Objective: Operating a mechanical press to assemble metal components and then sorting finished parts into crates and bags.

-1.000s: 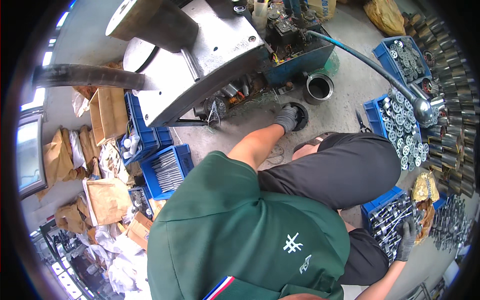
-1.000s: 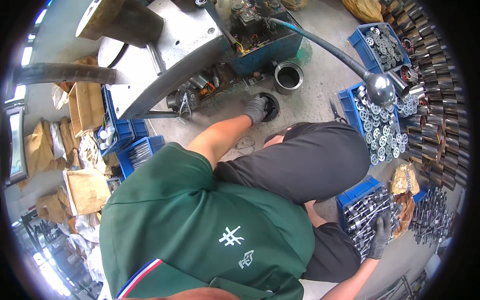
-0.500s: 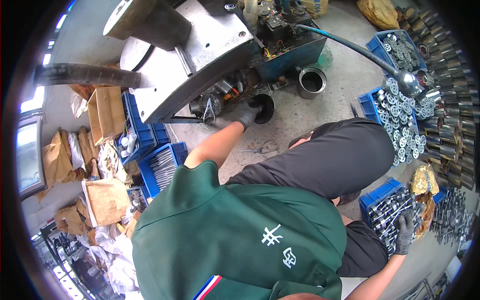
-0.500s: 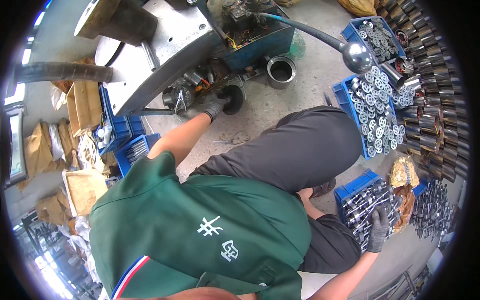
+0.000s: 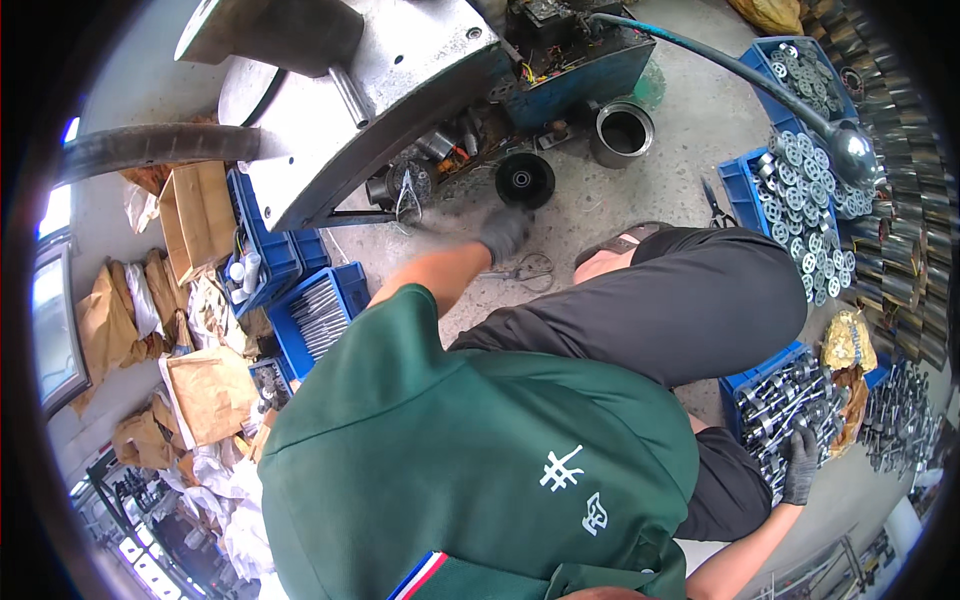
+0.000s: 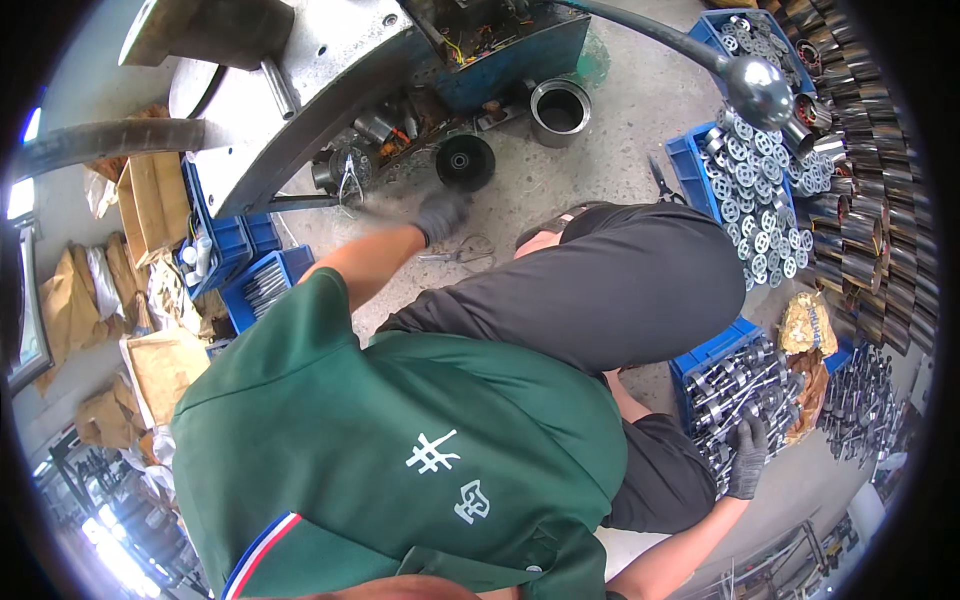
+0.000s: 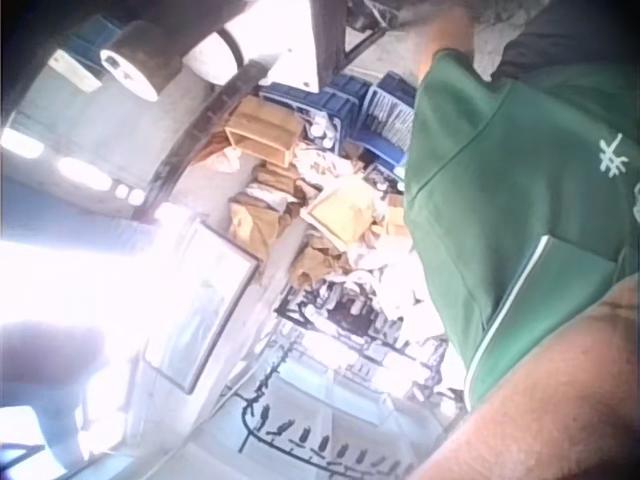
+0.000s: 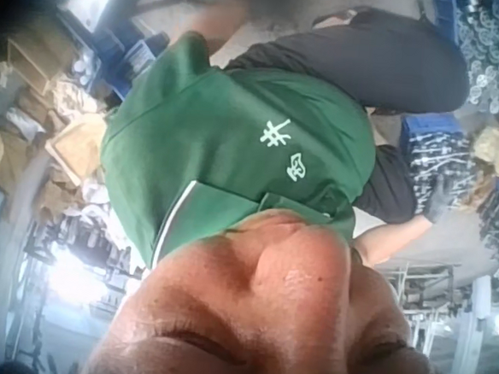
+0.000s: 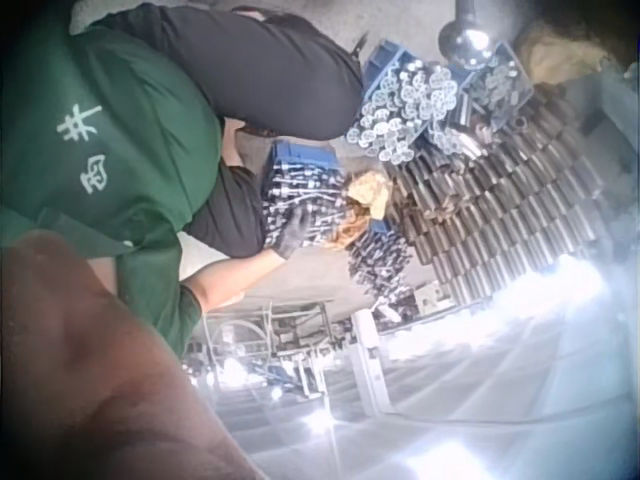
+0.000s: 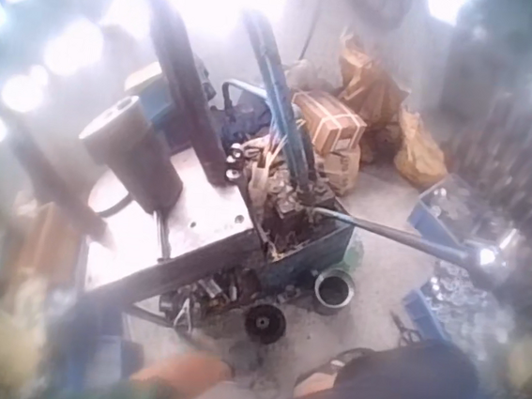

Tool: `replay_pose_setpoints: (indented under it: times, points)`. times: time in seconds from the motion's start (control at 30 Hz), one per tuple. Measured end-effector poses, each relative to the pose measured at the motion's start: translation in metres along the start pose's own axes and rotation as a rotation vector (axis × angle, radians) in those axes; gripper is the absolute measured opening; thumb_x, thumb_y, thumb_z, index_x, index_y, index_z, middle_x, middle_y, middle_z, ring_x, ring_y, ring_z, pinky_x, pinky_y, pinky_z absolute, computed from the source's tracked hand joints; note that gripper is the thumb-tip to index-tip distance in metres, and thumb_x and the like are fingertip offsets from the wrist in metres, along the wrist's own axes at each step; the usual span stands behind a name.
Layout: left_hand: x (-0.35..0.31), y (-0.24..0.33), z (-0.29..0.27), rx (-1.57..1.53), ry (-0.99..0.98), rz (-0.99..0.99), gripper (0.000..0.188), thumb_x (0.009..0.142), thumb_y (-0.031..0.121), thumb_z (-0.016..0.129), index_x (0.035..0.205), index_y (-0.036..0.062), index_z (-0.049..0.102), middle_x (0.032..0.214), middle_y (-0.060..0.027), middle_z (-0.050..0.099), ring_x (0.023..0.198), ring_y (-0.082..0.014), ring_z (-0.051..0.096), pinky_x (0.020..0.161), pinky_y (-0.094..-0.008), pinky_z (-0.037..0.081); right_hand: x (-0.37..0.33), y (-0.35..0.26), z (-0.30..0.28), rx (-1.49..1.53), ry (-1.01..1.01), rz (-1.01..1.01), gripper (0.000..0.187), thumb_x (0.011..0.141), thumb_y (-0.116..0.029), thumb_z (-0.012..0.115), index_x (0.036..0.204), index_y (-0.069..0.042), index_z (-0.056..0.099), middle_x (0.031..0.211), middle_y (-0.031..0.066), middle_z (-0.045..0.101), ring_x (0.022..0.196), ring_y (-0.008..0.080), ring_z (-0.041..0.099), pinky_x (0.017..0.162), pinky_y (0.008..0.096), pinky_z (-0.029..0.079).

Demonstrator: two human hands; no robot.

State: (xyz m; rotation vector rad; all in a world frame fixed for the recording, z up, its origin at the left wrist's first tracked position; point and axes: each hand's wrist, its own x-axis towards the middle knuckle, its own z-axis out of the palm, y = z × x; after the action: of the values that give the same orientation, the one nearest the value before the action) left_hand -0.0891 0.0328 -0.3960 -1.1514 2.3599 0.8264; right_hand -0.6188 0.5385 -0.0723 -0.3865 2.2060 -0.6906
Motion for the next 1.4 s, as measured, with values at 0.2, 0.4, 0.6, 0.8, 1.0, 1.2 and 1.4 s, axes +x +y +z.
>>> replay_pose_setpoints:
  times: [0.2,0.4,0.6,0.8,1.0,1.2,1.4]
  points:
    - [-0.067,0.011,0.090,0.104,-0.047,-0.099,0.028,0.093,0.015,0.057,0.119,0.0063,0.065,0.119,-0.0204,0.068,0.109,-0.0376,0.068,0.092,-0.0477,0.055,0.007,0.016,-0.004,0.040,0.030,0.037,0.032,0.100,-0.025,0.063,0.123,-0.003,0.065,0.083,-0.0019,0.055,0.073,0.0089,0.050,0.066,0.0251,0.045]
    - [-0.051,-0.008,0.091,0.074,-0.037,-0.200,0.029,0.097,0.010,0.048,0.121,0.0074,0.064,0.122,-0.0201,0.068,0.113,-0.0354,0.067,0.091,-0.0469,0.056,0.015,0.017,-0.009,0.002,0.051,0.070,0.030,0.100,-0.025,0.063,0.121,-0.004,0.066,0.086,-0.0008,0.058,0.073,0.0096,0.055,0.066,0.0251,0.049]
    - [-0.051,0.014,0.058,0.124,-0.017,-0.126,0.028,0.090,0.016,0.060,0.116,0.0061,0.065,0.115,-0.0208,0.068,0.110,-0.0367,0.068,0.087,-0.0500,0.056,0.014,0.023,-0.010,0.026,0.060,0.048,0.029,0.100,-0.021,0.063,0.122,-0.003,0.066,0.087,-0.0001,0.059,0.075,0.0101,0.058,0.068,0.0266,0.052]
    - [-0.006,0.031,-0.010,0.087,0.180,0.046,0.033,0.081,0.018,0.066,0.112,0.0054,0.066,0.108,-0.0225,0.066,0.100,-0.0404,0.068,0.082,-0.0509,0.055,0.015,0.039,-0.009,0.081,0.104,0.050,0.029,0.099,-0.019,0.064,0.121,-0.001,0.065,0.083,0.0000,0.059,0.070,0.0099,0.057,0.064,0.0255,0.051]
    - [0.056,0.043,-0.089,0.294,0.415,0.231,0.025,0.078,0.015,0.067,0.102,0.0057,0.070,0.103,-0.0223,0.067,0.098,-0.0408,0.067,0.080,-0.0504,0.055,0.010,0.036,-0.009,0.022,0.140,0.011,0.028,0.098,-0.024,0.061,0.116,-0.003,0.068,0.077,0.0039,0.065,0.065,0.0123,0.061,0.063,0.0271,0.052]
    - [0.064,0.107,-0.127,0.289,0.427,0.161,0.030,0.079,0.015,0.067,0.108,0.0069,0.068,0.111,-0.0232,0.062,0.105,-0.0408,0.062,0.087,-0.0499,0.052,-0.001,0.016,-0.005,0.129,0.142,0.017,0.030,0.096,-0.018,0.064,0.117,0.003,0.066,0.087,0.0043,0.066,0.074,0.0124,0.061,0.068,0.0280,0.052]
    - [0.100,0.189,-0.157,0.320,0.637,0.445,0.038,0.085,0.029,0.070,0.116,0.0063,0.063,0.114,-0.0194,0.067,0.108,-0.0368,0.063,0.090,-0.0496,0.049,0.001,0.017,-0.010,0.033,0.089,0.023,0.031,0.096,-0.018,0.062,0.116,0.005,0.066,0.085,0.0076,0.068,0.071,0.0143,0.063,0.067,0.0296,0.052]
